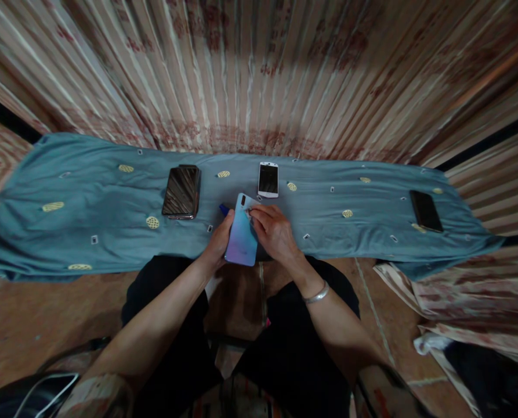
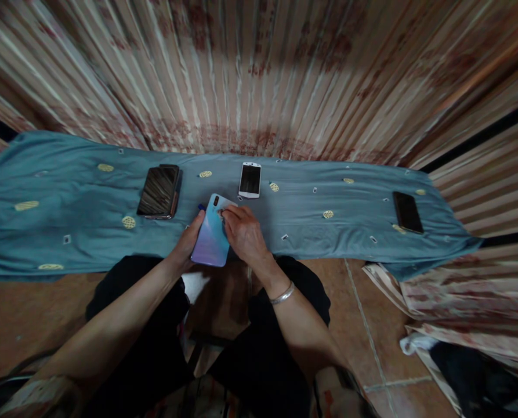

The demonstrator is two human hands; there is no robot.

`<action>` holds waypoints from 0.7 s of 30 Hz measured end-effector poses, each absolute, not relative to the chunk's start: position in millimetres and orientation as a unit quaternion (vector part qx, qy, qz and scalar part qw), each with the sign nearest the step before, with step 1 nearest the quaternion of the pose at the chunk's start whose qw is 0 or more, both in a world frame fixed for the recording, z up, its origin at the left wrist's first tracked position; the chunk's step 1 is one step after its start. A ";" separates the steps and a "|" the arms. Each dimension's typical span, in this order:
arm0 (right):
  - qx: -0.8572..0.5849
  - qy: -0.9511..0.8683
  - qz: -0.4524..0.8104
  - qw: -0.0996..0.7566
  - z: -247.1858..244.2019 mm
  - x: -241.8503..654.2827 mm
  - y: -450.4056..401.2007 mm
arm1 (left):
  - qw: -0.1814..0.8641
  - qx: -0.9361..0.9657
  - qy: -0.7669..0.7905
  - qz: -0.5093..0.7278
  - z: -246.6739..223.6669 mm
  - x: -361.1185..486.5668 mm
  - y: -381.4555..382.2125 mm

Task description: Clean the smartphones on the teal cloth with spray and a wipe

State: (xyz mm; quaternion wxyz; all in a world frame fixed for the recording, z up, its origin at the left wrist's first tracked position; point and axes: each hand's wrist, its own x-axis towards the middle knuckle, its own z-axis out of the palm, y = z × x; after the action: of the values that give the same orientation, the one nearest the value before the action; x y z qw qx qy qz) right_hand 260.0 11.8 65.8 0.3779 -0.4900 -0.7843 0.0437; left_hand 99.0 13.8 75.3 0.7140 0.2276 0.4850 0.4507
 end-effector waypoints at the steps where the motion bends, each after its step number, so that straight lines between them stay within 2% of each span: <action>1: -0.490 -0.785 0.043 0.377 65.5 260.0 11.5 | 0.715 0.226 0.484 0.450 75.1 98.7 14.1; 9: -0.474 -0.793 0.040 0.380 62.8 255.6 9.8 | 0.738 0.202 0.449 0.462 71.0 93.2 18.8; 21: -0.476 -0.791 0.032 0.383 62.4 257.5 10.1 | 0.718 0.212 0.476 0.461 74.1 92.0 18.2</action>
State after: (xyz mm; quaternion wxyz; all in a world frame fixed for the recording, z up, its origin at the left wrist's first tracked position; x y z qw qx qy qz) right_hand 257.5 10.1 62.4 0.3829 -0.4757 -0.7912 0.0318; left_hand 92.0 18.2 74.1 0.7182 0.2122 0.4758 0.4613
